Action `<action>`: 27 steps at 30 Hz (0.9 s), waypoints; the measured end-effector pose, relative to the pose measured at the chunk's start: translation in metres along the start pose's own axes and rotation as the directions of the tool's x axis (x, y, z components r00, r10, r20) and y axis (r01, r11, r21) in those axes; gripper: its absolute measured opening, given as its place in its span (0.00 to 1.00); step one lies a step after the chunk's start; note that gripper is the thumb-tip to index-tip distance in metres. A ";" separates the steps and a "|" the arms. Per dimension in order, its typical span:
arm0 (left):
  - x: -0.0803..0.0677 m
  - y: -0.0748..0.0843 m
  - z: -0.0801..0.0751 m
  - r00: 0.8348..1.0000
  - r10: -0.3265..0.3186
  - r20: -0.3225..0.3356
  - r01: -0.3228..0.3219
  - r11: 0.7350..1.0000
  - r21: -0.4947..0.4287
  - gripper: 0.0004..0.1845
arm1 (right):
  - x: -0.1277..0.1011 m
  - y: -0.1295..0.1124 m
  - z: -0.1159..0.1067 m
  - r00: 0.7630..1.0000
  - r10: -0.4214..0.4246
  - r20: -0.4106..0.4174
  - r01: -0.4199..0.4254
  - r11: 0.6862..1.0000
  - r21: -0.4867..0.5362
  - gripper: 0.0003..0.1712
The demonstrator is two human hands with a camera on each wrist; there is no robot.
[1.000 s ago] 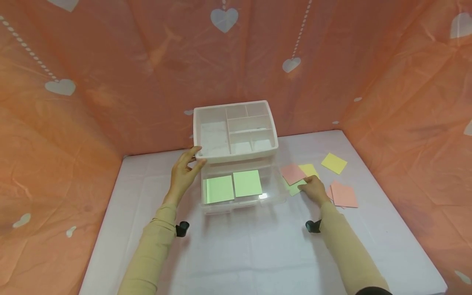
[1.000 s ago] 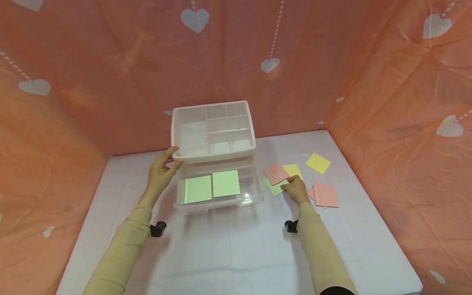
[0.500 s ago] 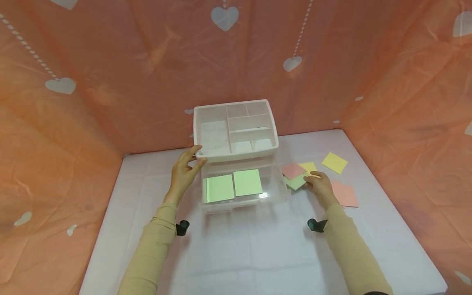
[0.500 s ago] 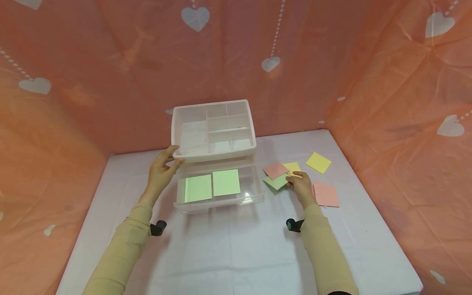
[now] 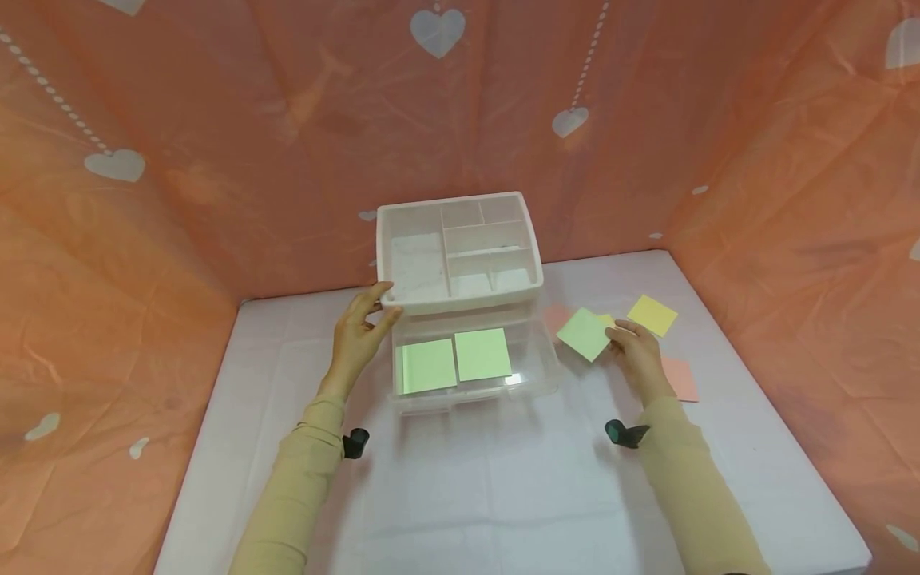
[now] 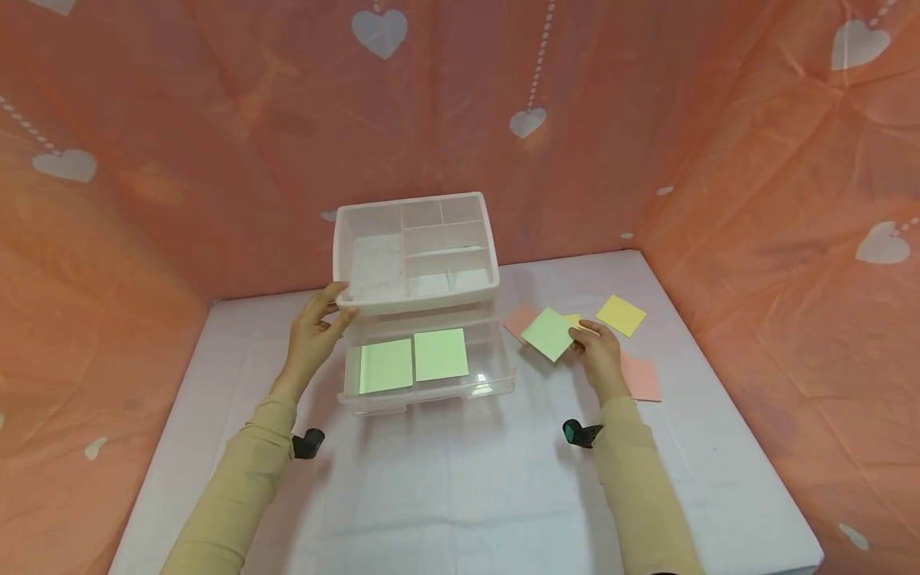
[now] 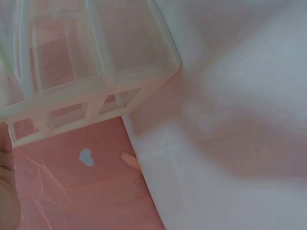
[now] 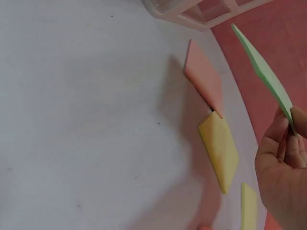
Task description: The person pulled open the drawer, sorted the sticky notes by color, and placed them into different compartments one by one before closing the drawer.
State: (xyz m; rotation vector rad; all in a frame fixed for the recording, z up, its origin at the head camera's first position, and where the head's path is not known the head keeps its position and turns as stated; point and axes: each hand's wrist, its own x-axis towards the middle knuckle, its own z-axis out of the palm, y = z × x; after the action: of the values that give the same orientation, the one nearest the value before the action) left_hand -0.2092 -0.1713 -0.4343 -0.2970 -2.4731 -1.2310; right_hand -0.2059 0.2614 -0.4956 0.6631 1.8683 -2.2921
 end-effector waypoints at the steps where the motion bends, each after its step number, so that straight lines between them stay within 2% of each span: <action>1: 0.000 0.000 0.000 1.000 0.003 -0.001 -0.003 1.000 0.001 0.23 | -0.001 -0.002 0.000 1.000 -0.010 0.011 0.010 1.000 0.013 0.20; 7: 0.000 -0.001 0.000 1.000 0.015 -0.007 -0.015 1.000 0.006 0.23 | -0.005 -0.012 0.000 0.998 -0.043 0.055 0.037 0.993 0.110 0.06; 21: 0.000 -0.002 0.000 1.000 -0.003 0.001 0.003 1.000 -0.010 0.23 | -0.022 -0.035 0.006 0.986 -0.119 0.113 0.083 0.954 0.288 0.06; 27: 0.000 -0.002 0.001 1.000 0.018 -0.010 -0.019 1.000 -0.005 0.23 | -0.032 -0.045 0.013 0.982 -0.148 0.120 0.102 0.939 0.327 0.06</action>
State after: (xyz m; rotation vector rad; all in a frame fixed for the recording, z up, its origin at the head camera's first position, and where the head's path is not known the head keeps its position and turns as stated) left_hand -0.2104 -0.1718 -0.4364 -0.3139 -2.4542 -1.2281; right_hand -0.1967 0.2539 -0.4403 0.4062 1.5316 -2.6778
